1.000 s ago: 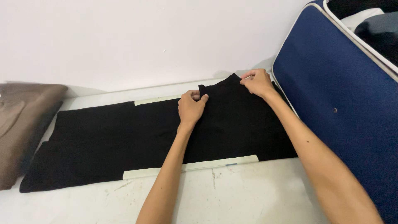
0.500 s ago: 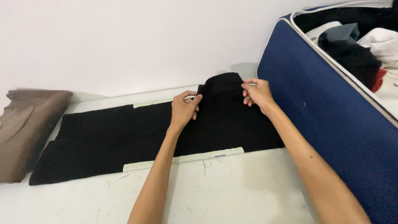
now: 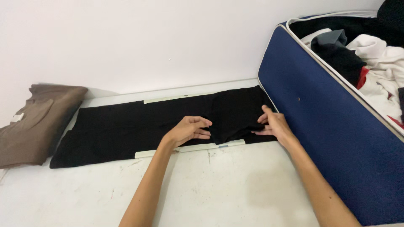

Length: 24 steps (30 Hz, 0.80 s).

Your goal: The person folds a black long-sleeved shirt on a white surface. They smooth the fabric, fold the sleeves inward, fold the shirt in half lengthwise, and then fold it into thirds to create a compact rectangle.

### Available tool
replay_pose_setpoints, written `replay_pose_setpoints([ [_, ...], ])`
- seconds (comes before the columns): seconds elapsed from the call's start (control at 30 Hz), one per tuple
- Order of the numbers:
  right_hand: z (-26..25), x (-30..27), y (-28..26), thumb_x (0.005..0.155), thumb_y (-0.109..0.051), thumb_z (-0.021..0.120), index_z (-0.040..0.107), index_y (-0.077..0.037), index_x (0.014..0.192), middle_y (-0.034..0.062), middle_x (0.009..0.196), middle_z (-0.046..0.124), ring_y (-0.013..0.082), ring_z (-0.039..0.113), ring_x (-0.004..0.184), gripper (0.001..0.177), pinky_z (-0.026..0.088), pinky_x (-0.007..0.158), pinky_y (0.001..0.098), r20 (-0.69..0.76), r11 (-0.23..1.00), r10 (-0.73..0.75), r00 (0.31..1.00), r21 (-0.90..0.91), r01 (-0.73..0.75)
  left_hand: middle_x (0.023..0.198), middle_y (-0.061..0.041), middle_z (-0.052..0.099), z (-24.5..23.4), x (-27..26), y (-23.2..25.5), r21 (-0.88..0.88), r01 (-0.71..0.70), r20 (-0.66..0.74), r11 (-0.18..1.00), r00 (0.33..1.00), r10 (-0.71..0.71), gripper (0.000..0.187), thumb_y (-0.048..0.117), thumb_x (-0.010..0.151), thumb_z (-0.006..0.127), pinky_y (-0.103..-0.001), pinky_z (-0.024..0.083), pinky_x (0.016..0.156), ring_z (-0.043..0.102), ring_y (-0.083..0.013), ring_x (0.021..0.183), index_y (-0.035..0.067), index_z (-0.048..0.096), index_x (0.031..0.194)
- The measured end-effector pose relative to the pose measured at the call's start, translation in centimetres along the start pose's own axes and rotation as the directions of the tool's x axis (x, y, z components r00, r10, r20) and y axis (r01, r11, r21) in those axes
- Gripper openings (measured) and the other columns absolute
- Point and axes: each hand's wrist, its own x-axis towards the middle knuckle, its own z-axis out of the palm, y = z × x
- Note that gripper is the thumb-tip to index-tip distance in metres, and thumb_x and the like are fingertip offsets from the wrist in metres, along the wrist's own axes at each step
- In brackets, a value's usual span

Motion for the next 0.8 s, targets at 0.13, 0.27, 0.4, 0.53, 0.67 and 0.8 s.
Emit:
replay_pose_setpoints([
  [0.13, 0.0, -0.5, 0.4, 0.093, -0.029, 0.072, 0.077, -0.010, 0.111, 0.0072, 0.083, 0.067, 0.0138, 0.063, 0.070, 0.028, 0.060, 0.070, 0.0314, 0.015, 0.954, -0.113, 0.993, -0.279, 0.113, 0.089, -0.012, 0.070, 1.9, 0.7, -0.3, 0.130, -0.020, -0.248, 0.991, 0.967, 0.052, 0.022, 0.017, 0.092, 0.074, -0.032, 0.065, 0.072, 0.069, -0.0179, 0.076, 0.002, 0.070, 0.108],
  [0.27, 0.1, -1.6, 0.0, 0.086, -0.017, 0.076, 0.078, -0.020, 0.121, 0.0001, 0.076, 0.070, 0.0064, 0.056, 0.059, 0.035, 0.055, 0.069, 0.0260, 0.093, 0.869, -0.200, 0.975, -0.442, 0.220, 0.085, -0.007, 0.070, 2.5, 1.2, -1.1, 0.257, -0.127, -0.317, 0.958, 0.925, 0.208, 0.023, 0.006, 0.087, 0.077, -0.031, 0.066, 0.063, 0.071, -0.0143, 0.075, 0.002, 0.057, 0.098],
  [0.4, 0.3, -2.7, -0.7, 0.089, -0.009, 0.074, 0.076, -0.022, 0.129, 0.0165, 0.064, 0.060, 0.0101, 0.040, 0.049, 0.042, 0.047, 0.061, 0.0282, 0.103, 0.823, -0.233, 0.967, -0.510, 0.252, 0.090, -0.017, 0.066, 2.3, 1.4, -1.4, 0.303, -0.167, -0.297, 0.938, 0.919, 0.260, 0.027, -0.003, 0.087, 0.077, -0.032, 0.069, 0.066, 0.072, -0.0159, 0.078, -0.003, 0.051, 0.097],
  [0.53, 0.6, -3.0, -1.0, 0.085, -0.003, 0.070, 0.073, -0.021, 0.127, 0.0064, 0.101, 0.074, 0.0072, 0.043, 0.047, 0.046, 0.051, 0.060, 0.0256, 0.063, 0.840, -0.245, 0.967, -0.484, 0.244, 0.126, -0.019, 0.057, 2.5, 0.7, -0.6, 0.239, -0.054, -0.249, 0.969, 0.962, 0.115, 0.041, -0.009, 0.084, 0.069, -0.034, 0.064, 0.071, 0.074, -0.0161, 0.087, 0.005, 0.064, 0.121],
  [0.67, 0.4, -2.5, -0.3, 0.080, 0.004, 0.067, 0.068, -0.018, 0.131, 0.0022, 0.144, 0.061, 0.0101, 0.049, 0.055, 0.055, 0.052, 0.060, 0.0290, 0.103, 0.823, -0.340, 0.935, -0.449, 0.349, 0.139, -0.024, 0.052, 2.9, 0.6, -0.5, 0.221, -0.055, -0.193, 0.974, 0.976, 0.099, 0.061, -0.012, 0.082, 0.066, -0.032, 0.064, 0.074, 0.074, -0.0181, 0.087, 0.013, 0.063, 0.138],
  [0.8, 0.4, -2.2, 0.3, 0.080, 0.005, 0.067, 0.063, -0.016, 0.138, 0.0050, 0.153, 0.052, 0.0122, 0.062, 0.099, 0.062, 0.053, 0.084, 0.0267, 0.123, 0.760, -0.477, 0.870, -0.440, 0.479, 0.116, -0.025, 0.069, 2.9, 0.5, -0.9, 0.240, -0.073, -0.186, 0.968, 0.975, 0.120, 0.062, -0.013, 0.081, 0.068, -0.030, 0.066, 0.077, 0.075, -0.0155, 0.083, 0.008, 0.064, 0.139],
])
